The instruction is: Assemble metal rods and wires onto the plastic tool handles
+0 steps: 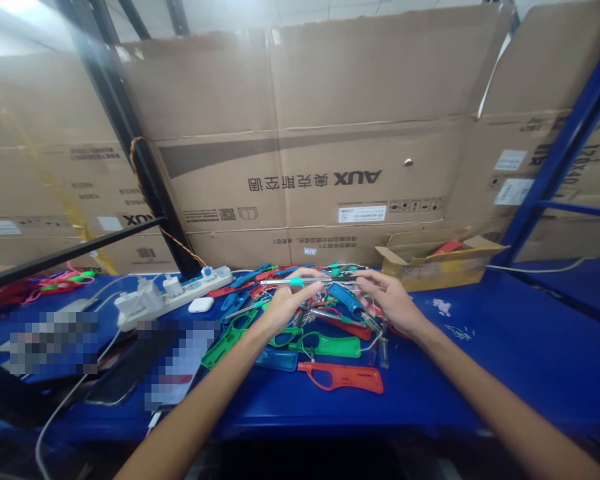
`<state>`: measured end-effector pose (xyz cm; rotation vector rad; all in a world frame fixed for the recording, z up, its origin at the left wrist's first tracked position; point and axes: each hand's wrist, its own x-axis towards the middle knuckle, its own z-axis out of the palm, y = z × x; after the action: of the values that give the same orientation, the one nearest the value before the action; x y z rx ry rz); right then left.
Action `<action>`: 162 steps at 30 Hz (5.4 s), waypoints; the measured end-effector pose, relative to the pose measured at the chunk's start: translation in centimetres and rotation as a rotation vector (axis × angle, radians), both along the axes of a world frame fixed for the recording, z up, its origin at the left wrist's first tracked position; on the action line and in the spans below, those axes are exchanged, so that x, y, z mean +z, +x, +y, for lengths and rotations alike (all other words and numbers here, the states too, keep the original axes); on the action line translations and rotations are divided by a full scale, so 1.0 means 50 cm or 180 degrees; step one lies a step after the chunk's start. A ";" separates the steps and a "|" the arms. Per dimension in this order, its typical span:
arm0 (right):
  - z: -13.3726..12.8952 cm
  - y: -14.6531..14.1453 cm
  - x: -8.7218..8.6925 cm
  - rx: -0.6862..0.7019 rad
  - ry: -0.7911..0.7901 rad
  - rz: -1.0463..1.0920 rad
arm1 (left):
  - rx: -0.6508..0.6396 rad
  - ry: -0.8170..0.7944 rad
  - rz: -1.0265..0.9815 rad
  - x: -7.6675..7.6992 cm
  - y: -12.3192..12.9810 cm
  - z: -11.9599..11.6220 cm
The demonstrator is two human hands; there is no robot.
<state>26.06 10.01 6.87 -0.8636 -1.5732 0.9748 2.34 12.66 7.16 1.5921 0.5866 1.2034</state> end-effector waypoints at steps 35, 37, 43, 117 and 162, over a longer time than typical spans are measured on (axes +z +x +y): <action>-0.011 0.013 0.018 -0.0079 0.0787 -0.0908 | 0.0273 0.0284 0.0417 0.022 -0.005 -0.014; -0.013 0.015 0.023 -0.0081 0.0950 -0.0983 | 0.0297 0.0266 0.0422 0.023 -0.005 -0.015; -0.009 0.012 0.019 -0.0191 0.0798 -0.0620 | 0.0319 0.0308 0.0519 0.023 -0.006 -0.015; -0.004 -0.001 -0.016 -0.0130 0.0827 -0.0853 | 0.0988 0.3434 0.2729 -0.007 0.002 -0.033; 0.006 0.017 0.009 -0.0127 0.0082 0.0549 | 0.0574 0.2185 0.2005 0.016 -0.013 -0.024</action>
<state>26.91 10.29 7.33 -0.7694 -1.4139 0.9722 1.68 11.47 7.97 2.5923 0.7687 1.0784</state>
